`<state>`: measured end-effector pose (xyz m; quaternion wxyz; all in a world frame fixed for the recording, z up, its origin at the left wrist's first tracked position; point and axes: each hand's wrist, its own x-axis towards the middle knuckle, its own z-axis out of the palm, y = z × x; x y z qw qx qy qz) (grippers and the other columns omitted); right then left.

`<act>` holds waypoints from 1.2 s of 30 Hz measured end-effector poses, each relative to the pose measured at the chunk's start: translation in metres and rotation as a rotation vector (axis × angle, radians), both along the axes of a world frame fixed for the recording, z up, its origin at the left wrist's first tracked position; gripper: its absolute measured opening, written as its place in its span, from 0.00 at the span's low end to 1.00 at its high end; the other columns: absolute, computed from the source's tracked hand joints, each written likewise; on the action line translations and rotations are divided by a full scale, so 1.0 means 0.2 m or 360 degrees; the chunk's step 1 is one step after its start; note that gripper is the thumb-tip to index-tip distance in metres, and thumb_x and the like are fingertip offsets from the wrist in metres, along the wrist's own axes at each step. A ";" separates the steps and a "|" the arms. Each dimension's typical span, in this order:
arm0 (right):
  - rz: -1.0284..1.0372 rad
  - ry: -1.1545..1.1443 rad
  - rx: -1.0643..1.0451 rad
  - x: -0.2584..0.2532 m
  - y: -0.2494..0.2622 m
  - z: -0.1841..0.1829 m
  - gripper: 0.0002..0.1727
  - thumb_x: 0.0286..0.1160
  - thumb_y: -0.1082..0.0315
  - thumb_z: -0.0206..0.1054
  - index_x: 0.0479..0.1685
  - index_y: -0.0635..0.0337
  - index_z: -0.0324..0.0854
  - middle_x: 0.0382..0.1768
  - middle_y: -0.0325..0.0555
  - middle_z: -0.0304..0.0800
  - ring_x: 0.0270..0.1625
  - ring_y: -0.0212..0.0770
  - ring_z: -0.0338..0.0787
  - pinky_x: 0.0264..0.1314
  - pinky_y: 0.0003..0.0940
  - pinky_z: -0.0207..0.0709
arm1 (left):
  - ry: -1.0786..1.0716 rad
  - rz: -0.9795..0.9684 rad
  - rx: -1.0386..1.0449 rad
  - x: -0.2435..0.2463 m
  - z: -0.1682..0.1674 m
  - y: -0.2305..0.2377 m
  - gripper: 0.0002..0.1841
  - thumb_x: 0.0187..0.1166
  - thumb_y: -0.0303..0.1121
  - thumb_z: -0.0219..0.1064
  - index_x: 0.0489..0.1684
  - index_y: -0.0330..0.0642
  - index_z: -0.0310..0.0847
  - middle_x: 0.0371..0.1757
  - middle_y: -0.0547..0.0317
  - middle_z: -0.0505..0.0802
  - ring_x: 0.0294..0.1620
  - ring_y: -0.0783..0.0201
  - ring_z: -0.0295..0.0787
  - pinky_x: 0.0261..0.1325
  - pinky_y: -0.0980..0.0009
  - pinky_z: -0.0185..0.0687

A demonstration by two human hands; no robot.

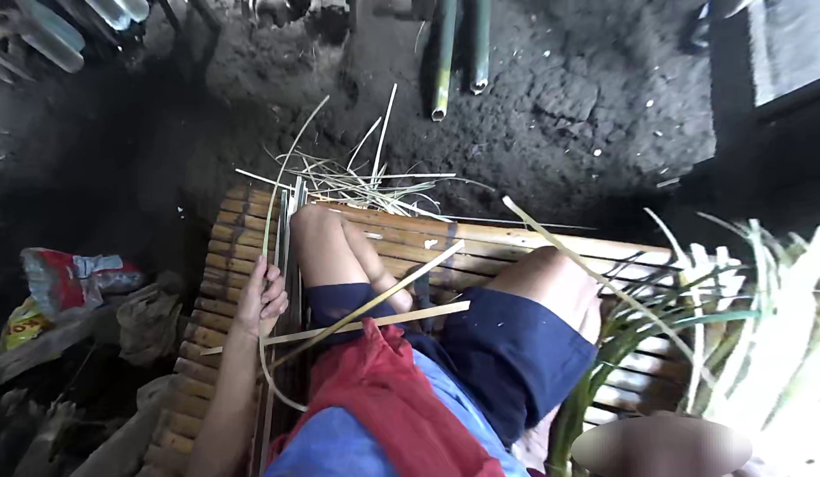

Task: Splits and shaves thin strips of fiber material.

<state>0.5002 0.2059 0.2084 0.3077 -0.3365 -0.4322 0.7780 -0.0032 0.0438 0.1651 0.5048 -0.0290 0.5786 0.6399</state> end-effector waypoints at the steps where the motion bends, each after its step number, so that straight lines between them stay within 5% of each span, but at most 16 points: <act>1: -0.0085 -0.0021 0.0018 0.01 0.08 -0.01 0.12 0.80 0.50 0.66 0.29 0.36 0.89 0.19 0.18 0.81 0.18 0.17 0.78 0.21 0.14 0.75 | 0.0017 -0.0020 -0.0022 -0.02 0.00 -0.01 0.29 0.94 0.54 0.35 0.20 0.55 0.69 0.05 0.77 0.66 0.03 0.83 0.59 0.10 0.87 0.61; 3: -0.0040 -0.0251 0.0081 -0.10 0.25 -0.02 0.14 0.82 0.46 0.63 0.29 0.31 0.86 0.19 0.17 0.79 0.18 0.17 0.76 0.21 0.15 0.73 | 0.0109 -0.0060 -0.0063 -0.05 0.03 0.01 0.27 0.95 0.51 0.33 0.24 0.54 0.69 0.06 0.78 0.66 0.03 0.83 0.58 0.10 0.88 0.60; 7: 0.0035 -0.0585 0.0202 -0.80 0.58 -0.05 0.21 0.88 0.65 0.46 0.25 0.43 0.79 0.15 0.23 0.78 0.18 0.19 0.75 0.23 0.17 0.73 | 0.0587 -0.0176 0.0044 -0.16 0.16 0.19 0.26 0.95 0.48 0.31 0.51 0.49 0.78 0.07 0.80 0.65 0.04 0.84 0.56 0.11 0.88 0.59; 11: 0.0680 -0.0782 0.0597 -1.40 0.79 -0.11 0.25 0.95 0.55 0.47 0.27 0.56 0.78 0.15 0.31 0.73 0.17 0.27 0.73 0.24 0.26 0.73 | 0.1417 -0.0648 0.0124 -0.23 0.36 0.37 0.21 0.95 0.40 0.40 0.69 0.44 0.77 0.14 0.73 0.69 0.06 0.80 0.57 0.10 0.85 0.57; 13: 0.0957 -0.1378 0.0990 -1.54 0.80 0.00 0.33 0.96 0.47 0.44 0.38 0.64 0.86 0.28 0.51 0.87 0.30 0.46 0.87 0.39 0.48 0.81 | 0.1958 -0.0916 0.0103 -0.21 0.47 0.46 0.18 0.95 0.39 0.48 0.69 0.42 0.79 0.21 0.65 0.77 0.12 0.77 0.69 0.16 0.83 0.70; 15: 0.0972 -0.1809 0.1191 -1.52 0.75 0.13 0.35 0.94 0.43 0.44 0.48 0.67 0.86 0.45 0.66 0.90 0.53 0.67 0.90 0.54 0.70 0.76 | 0.2386 -0.1124 -0.0011 -0.18 0.53 0.57 0.17 0.92 0.40 0.55 0.66 0.40 0.83 0.34 0.53 0.89 0.28 0.63 0.85 0.36 0.64 0.84; 18: 0.0325 -0.1627 0.1718 -1.27 0.59 0.22 0.21 0.90 0.57 0.57 0.42 0.64 0.89 0.38 0.59 0.91 0.44 0.60 0.92 0.46 0.62 0.80 | 0.2695 -0.1306 -0.0119 -0.11 0.51 0.71 0.17 0.92 0.38 0.57 0.65 0.38 0.86 0.54 0.38 0.93 0.50 0.38 0.92 0.55 0.35 0.81; 20: -0.0101 -0.1418 0.2237 -1.13 0.48 0.27 0.11 0.83 0.65 0.65 0.50 0.61 0.90 0.49 0.55 0.91 0.54 0.55 0.90 0.54 0.51 0.82 | 0.2907 -0.1427 -0.0032 0.01 0.46 0.80 0.15 0.90 0.33 0.59 0.63 0.37 0.88 0.54 0.35 0.93 0.50 0.32 0.92 0.50 0.32 0.82; 22: -0.0128 -0.1516 0.2573 -1.03 0.40 0.29 0.19 0.81 0.64 0.68 0.68 0.60 0.85 0.69 0.60 0.84 0.76 0.62 0.79 0.82 0.57 0.66 | 0.3068 -0.1558 0.0271 0.17 0.39 0.87 0.12 0.84 0.24 0.62 0.57 0.39 0.91 0.46 0.37 0.94 0.44 0.35 0.93 0.43 0.39 0.86; 23: -0.0014 -0.1629 0.2630 -0.98 0.36 0.29 0.22 0.82 0.64 0.66 0.73 0.61 0.82 0.74 0.60 0.81 0.80 0.63 0.75 0.87 0.60 0.58 | 0.3094 -0.1614 0.0469 0.27 0.37 0.89 0.12 0.80 0.21 0.64 0.55 0.40 0.92 0.43 0.40 0.94 0.41 0.39 0.93 0.41 0.44 0.87; 24: 0.0075 -0.1727 0.2633 -0.93 0.33 0.26 0.20 0.82 0.66 0.66 0.71 0.62 0.83 0.71 0.60 0.84 0.77 0.63 0.79 0.84 0.61 0.61 | 0.3057 -0.1718 0.0627 0.36 0.36 0.90 0.13 0.79 0.20 0.66 0.55 0.41 0.91 0.43 0.43 0.93 0.41 0.42 0.92 0.42 0.47 0.86; 26: 0.0112 -0.1843 0.2490 -0.83 0.26 0.20 0.13 0.75 0.78 0.68 0.55 0.61 0.91 0.46 0.56 0.93 0.50 0.59 0.92 0.52 0.55 0.82 | 0.3040 -0.1801 0.0920 0.49 0.34 0.91 0.15 0.77 0.21 0.69 0.58 0.42 0.91 0.46 0.46 0.93 0.45 0.44 0.92 0.47 0.49 0.85; 28: -0.0006 -0.2027 0.2140 -0.72 0.19 0.17 0.12 0.77 0.80 0.65 0.52 0.62 0.91 0.38 0.57 0.92 0.34 0.59 0.93 0.30 0.53 0.82 | 0.3055 -0.1773 0.1000 0.56 0.29 0.94 0.21 0.82 0.34 0.69 0.73 0.45 0.84 0.69 0.44 0.88 0.73 0.42 0.83 0.79 0.43 0.71; 29: -0.0152 -0.2144 0.1923 -0.65 0.15 0.15 0.13 0.80 0.78 0.63 0.55 0.62 0.91 0.40 0.60 0.93 0.33 0.62 0.92 0.28 0.58 0.81 | 0.3032 -0.1729 0.1000 0.57 0.25 0.95 0.26 0.83 0.42 0.68 0.80 0.46 0.76 0.81 0.42 0.80 0.85 0.41 0.71 0.88 0.40 0.55; 31: -0.0453 -0.2382 0.1541 -0.50 0.09 0.12 0.15 0.86 0.73 0.59 0.62 0.62 0.88 0.44 0.65 0.92 0.35 0.68 0.92 0.32 0.65 0.80 | 0.2895 -0.1580 0.0873 0.52 0.16 0.97 0.32 0.84 0.50 0.66 0.84 0.43 0.69 0.87 0.42 0.71 0.90 0.42 0.61 0.91 0.40 0.46; 36: -0.0818 -0.2718 0.0690 -0.18 -0.10 -0.23 0.20 0.93 0.65 0.53 0.71 0.64 0.82 0.51 0.74 0.90 0.50 0.78 0.89 0.49 0.77 0.76 | 0.1906 -0.1949 -0.0008 0.40 -0.15 0.95 0.34 0.89 0.47 0.60 0.89 0.37 0.58 0.86 0.35 0.71 0.83 0.32 0.69 0.80 0.34 0.64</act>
